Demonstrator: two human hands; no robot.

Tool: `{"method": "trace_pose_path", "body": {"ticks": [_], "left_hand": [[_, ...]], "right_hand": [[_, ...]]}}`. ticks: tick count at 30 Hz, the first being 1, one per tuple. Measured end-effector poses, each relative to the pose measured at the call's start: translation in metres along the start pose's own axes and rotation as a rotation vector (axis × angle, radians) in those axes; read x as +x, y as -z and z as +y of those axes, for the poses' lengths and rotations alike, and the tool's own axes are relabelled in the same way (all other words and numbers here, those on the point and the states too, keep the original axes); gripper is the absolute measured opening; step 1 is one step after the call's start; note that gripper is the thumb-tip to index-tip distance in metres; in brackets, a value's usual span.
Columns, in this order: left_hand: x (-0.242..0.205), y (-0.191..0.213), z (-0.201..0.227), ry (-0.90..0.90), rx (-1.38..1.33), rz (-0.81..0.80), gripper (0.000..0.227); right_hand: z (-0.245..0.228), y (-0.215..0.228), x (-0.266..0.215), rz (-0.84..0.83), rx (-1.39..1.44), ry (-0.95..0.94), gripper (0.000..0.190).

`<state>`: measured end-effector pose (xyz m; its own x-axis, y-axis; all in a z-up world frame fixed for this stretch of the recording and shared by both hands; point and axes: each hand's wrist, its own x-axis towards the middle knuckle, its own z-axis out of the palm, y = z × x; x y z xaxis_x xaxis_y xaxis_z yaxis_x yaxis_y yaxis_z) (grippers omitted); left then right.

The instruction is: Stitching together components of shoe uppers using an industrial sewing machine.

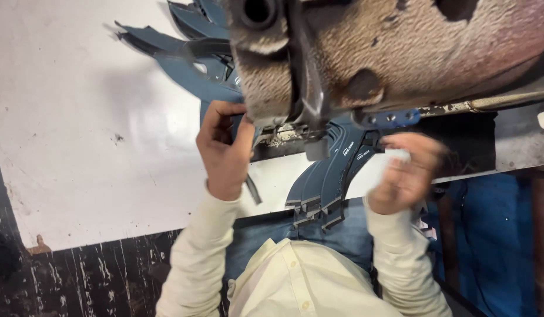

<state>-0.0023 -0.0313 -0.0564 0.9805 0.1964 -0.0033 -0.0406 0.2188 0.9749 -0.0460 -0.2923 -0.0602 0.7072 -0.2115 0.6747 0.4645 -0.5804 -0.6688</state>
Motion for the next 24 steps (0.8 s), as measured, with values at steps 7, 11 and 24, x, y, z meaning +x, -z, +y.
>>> {"method": "trace_pose_path", "body": {"ticks": [7, 11, 24], "left_hand": [[-0.016, -0.027, 0.002, -0.073, 0.071, 0.250, 0.006], [-0.029, -0.025, 0.016, -0.070, 0.061, 0.174, 0.018], [-0.038, -0.036, 0.021, -0.158, 0.338, 0.200, 0.034]], "right_hand": [[-0.054, -0.061, 0.018, -0.508, 0.308, -0.324, 0.013], [-0.067, -0.081, 0.030, -0.551, 0.441, -0.466, 0.017], [-0.068, -0.086, 0.038, -0.581, 0.488, -0.566, 0.020]]}}
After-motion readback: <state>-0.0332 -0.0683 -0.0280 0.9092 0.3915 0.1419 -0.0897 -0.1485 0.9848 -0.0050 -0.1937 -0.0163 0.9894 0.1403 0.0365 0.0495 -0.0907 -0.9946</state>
